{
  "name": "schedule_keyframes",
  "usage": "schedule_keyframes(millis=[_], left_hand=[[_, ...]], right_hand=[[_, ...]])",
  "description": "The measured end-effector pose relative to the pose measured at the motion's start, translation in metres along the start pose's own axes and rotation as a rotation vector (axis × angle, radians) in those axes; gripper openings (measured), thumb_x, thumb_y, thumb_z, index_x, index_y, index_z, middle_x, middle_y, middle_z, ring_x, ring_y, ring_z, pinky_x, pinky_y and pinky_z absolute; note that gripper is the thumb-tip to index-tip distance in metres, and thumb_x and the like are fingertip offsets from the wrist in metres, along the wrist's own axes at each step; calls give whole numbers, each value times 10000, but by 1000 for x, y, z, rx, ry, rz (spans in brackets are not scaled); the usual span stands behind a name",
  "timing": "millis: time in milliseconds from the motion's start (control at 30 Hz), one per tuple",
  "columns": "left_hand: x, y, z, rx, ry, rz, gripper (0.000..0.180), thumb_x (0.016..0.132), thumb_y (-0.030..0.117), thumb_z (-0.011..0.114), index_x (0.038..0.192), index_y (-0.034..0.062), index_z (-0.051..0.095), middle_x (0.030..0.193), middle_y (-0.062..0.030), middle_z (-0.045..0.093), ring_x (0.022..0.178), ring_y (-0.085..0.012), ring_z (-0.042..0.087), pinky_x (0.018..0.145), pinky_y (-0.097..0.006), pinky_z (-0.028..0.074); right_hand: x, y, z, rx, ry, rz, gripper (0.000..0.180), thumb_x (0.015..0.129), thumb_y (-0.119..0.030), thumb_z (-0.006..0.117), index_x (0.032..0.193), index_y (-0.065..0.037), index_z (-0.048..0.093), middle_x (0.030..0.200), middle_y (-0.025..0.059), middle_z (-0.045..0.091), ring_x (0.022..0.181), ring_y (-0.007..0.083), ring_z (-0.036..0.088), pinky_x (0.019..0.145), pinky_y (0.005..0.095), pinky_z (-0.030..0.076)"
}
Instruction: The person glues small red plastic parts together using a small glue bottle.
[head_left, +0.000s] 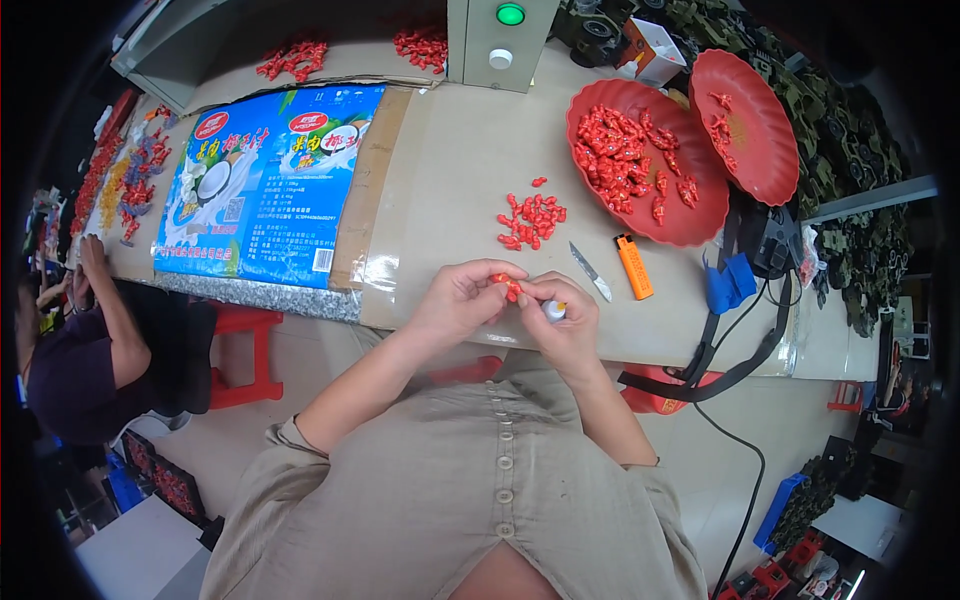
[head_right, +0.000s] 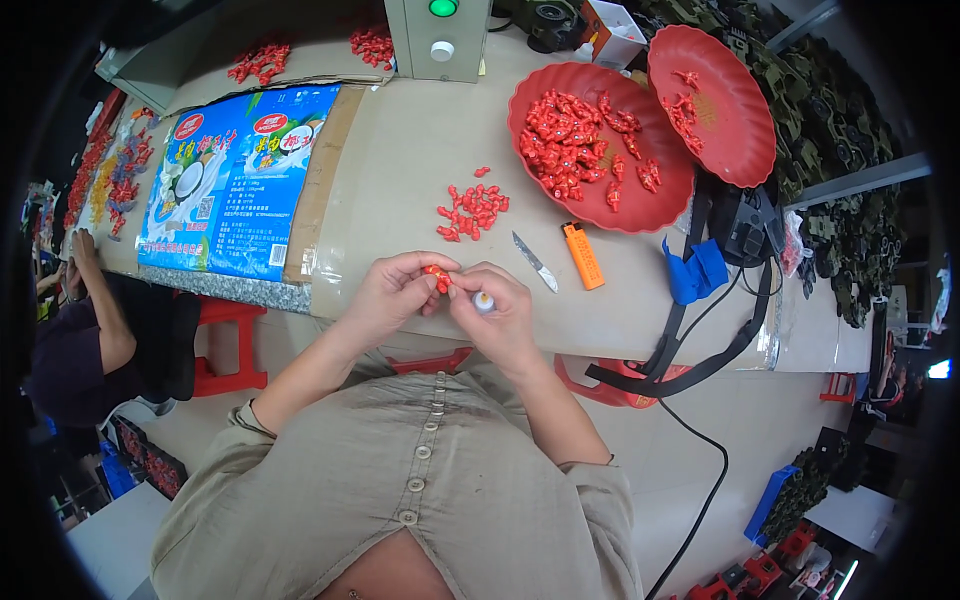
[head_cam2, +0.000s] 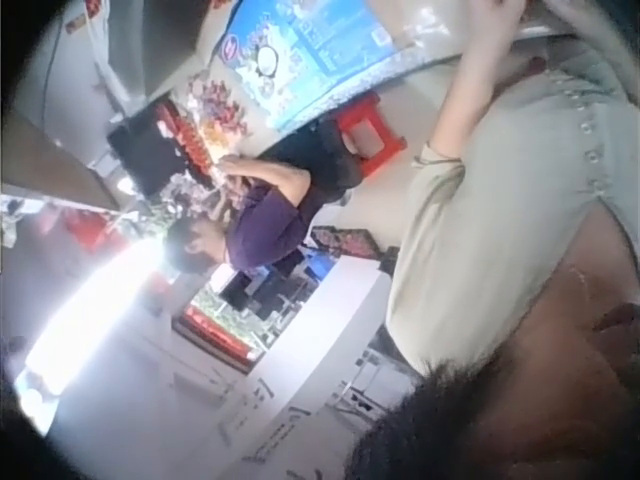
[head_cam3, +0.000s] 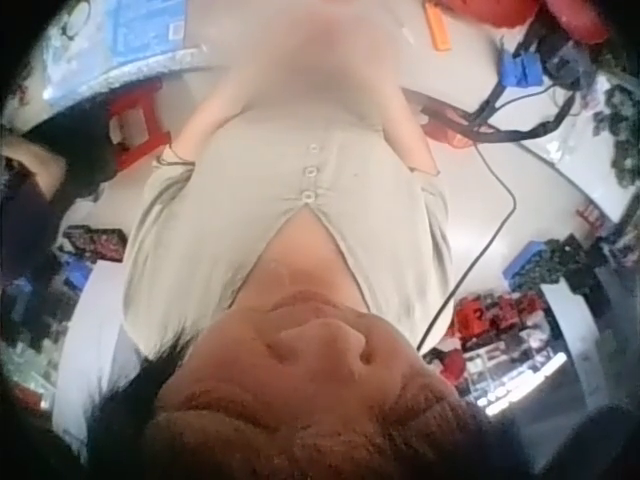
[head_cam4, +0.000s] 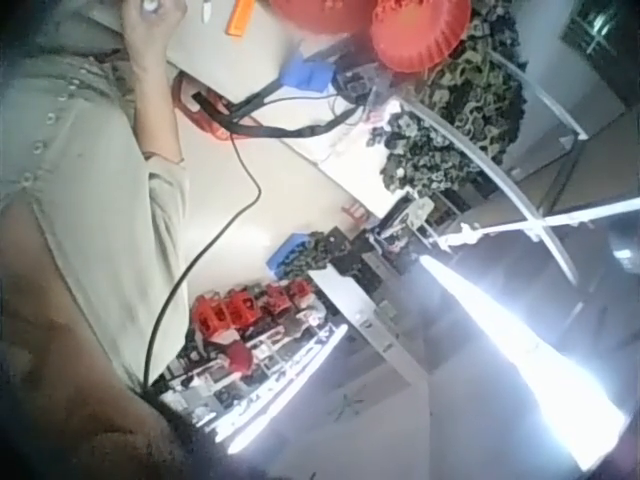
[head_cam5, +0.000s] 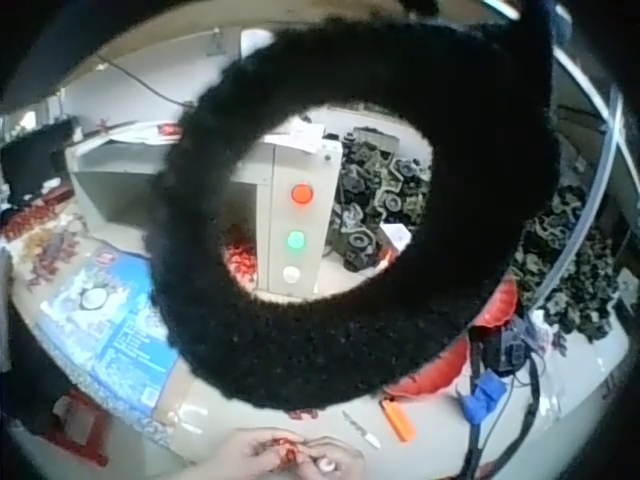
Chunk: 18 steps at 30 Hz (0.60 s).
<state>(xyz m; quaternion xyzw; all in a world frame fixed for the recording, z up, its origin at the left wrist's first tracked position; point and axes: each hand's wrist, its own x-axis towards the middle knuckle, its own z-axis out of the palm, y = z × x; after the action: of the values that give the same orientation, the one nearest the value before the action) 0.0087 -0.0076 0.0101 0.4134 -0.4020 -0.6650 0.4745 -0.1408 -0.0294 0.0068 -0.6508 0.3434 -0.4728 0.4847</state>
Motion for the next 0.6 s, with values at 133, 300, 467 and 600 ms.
schedule_keyframes(millis=[133, 300, 467, 600], left_hand=[[0, 0, 3, -15, 23, 25, 180, 837, 62, 460, 985, 19, 553, 735, 23, 520, 586, -16, 420, 518, -160, 355], [1, 1, 4, -18, 31, -5, 195, 839, 60, 457, 1012, 24, 538, 737, 31, 509, 574, -13, 400, 509, -155, 339], [1, -3, 0, -34, -9, 14, 216, 832, 48, 461, 1038, 20, 522, 738, 35, 506, 569, -10, 394, 506, -152, 337], [0, -3, 0, -59, -15, -1, 224, 825, 21, 453, 1040, 2, 512, 772, 22, 523, 633, -8, 438, 563, -158, 379]], right_hand=[[1, 0, 0, -30, 1, -3, 119, 679, 49, 577, 792, 11, 573, 714, 75, 566, 640, 128, 532, 574, 229, 408], [1, 3, -1, -1, 21, 22, 100, 685, 37, 577, 782, 13, 570, 712, 73, 564, 636, 122, 525, 572, 227, 405], [0, 2, 0, 9, 30, 58, 88, 685, 34, 578, 770, 14, 569, 707, 73, 562, 634, 118, 520, 569, 224, 402], [0, 4, 0, 8, 21, 31, 87, 685, 36, 577, 769, 13, 567, 707, 73, 561, 634, 117, 520, 568, 221, 400]])
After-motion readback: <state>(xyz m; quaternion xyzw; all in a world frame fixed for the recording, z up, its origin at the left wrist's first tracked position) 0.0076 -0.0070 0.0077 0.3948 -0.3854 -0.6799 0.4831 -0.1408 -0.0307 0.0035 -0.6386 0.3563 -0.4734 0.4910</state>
